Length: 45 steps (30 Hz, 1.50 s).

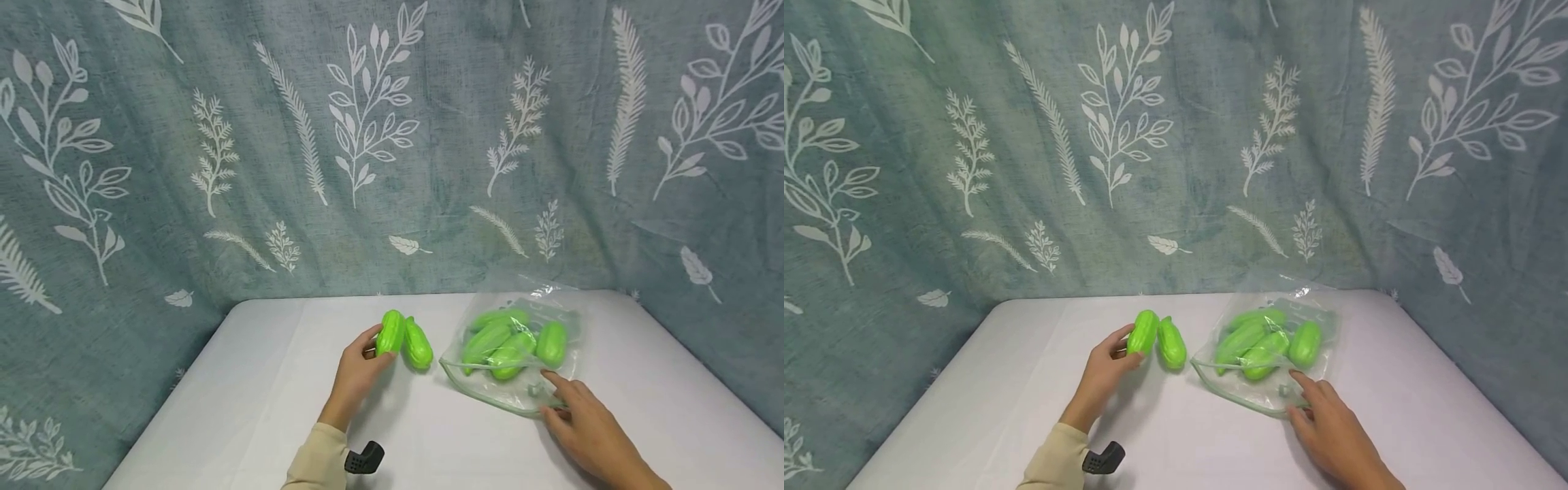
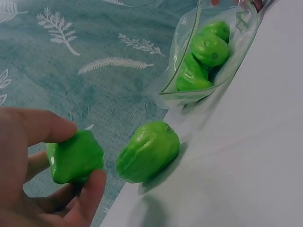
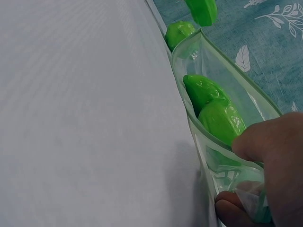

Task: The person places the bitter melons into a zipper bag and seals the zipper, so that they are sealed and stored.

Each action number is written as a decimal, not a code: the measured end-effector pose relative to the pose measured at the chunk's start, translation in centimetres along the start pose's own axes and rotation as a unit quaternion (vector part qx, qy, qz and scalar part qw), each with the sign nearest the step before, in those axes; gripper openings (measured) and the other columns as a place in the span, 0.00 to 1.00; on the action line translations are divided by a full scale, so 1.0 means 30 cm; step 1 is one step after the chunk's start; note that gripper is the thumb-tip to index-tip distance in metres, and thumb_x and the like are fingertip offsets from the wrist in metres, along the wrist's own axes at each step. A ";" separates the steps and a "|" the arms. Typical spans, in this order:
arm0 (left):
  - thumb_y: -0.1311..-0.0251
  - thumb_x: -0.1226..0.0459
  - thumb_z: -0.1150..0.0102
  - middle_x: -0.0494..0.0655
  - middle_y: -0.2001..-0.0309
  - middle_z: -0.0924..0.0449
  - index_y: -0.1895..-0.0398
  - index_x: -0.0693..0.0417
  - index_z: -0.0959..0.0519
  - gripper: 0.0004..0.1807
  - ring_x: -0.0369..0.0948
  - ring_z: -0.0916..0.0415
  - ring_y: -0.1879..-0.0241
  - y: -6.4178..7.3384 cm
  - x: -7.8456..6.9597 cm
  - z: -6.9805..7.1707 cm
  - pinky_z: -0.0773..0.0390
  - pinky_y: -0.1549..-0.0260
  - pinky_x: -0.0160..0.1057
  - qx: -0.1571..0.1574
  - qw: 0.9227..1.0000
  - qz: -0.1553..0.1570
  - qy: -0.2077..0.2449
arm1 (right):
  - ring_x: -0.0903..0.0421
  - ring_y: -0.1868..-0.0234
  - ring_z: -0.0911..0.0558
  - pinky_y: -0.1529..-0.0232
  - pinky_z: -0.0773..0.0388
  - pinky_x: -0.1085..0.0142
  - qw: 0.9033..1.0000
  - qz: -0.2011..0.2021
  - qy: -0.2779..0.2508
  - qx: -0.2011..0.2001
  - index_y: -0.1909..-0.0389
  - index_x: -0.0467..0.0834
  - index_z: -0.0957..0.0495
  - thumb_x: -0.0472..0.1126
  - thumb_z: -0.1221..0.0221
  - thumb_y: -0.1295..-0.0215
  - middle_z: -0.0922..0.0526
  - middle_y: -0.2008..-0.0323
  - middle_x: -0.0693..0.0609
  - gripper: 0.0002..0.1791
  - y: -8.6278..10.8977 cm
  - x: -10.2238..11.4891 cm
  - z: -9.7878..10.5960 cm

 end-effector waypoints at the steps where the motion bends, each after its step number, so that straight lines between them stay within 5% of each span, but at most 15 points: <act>1: 0.41 0.62 0.33 0.54 0.42 0.23 0.30 0.46 0.27 0.32 0.46 0.23 0.48 0.005 -0.003 -0.010 0.21 0.52 0.45 0.010 1.000 -0.001 0.008 | 0.55 0.57 0.19 0.59 0.18 0.58 1.000 -0.001 0.001 0.000 0.30 0.43 0.32 0.42 0.35 0.34 0.24 0.57 0.51 0.32 0.000 -0.003 0.002; 7: 0.41 0.63 0.33 0.56 0.41 0.24 0.31 0.46 0.27 0.32 0.46 0.23 0.47 0.021 0.016 -0.058 0.19 0.53 0.42 0.066 0.996 0.004 0.057 | 0.54 0.56 0.20 0.59 0.18 0.59 1.000 -0.008 0.000 0.003 0.30 0.42 0.32 0.40 0.35 0.35 0.24 0.58 0.51 0.32 0.003 -0.023 0.003; 23: 0.40 0.68 0.44 0.58 0.39 0.26 0.28 0.47 0.29 0.33 0.48 0.24 0.45 0.040 -0.005 -0.087 0.19 0.51 0.46 0.109 0.990 -0.024 0.087 | 0.57 0.57 0.20 0.60 0.18 0.60 1.000 0.007 -0.006 -0.001 0.30 0.43 0.32 0.41 0.34 0.35 0.24 0.58 0.52 0.33 -0.009 -0.008 -0.004; 30: 0.42 0.70 0.44 0.59 0.38 0.27 0.30 0.47 0.27 0.32 0.49 0.25 0.44 0.042 0.000 -0.122 0.19 0.51 0.44 0.130 0.985 -0.010 0.109 | 0.57 0.58 0.20 0.60 0.19 0.59 1.000 -0.001 0.000 0.006 0.30 0.42 0.32 0.41 0.34 0.35 0.24 0.59 0.52 0.33 -0.005 -0.005 -0.005; 38: 0.45 0.72 0.45 0.61 0.38 0.32 0.32 0.49 0.26 0.33 0.51 0.27 0.46 0.045 0.021 -0.150 0.20 0.51 0.46 0.156 0.971 0.036 0.177 | 0.54 0.56 0.19 0.59 0.18 0.59 1.000 -0.002 -0.008 0.006 0.30 0.42 0.32 0.41 0.34 0.35 0.24 0.58 0.51 0.33 0.001 -0.008 -0.002; 45: 0.45 0.71 0.37 0.60 0.40 0.29 0.32 0.48 0.26 0.33 0.49 0.26 0.48 0.057 0.019 -0.156 0.21 0.51 0.45 0.170 0.971 0.026 0.166 | 0.54 0.56 0.19 0.59 0.18 0.58 1.000 0.003 -0.006 0.002 0.30 0.42 0.32 0.42 0.34 0.34 0.24 0.57 0.51 0.33 -0.002 -0.005 -0.001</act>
Point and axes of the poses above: each hand's wrist, its own y-axis away from the middle knuckle, its own z-axis out of the back of the hand, x = y × z, the point moved 8 cm from there along -y, towards the middle knuckle
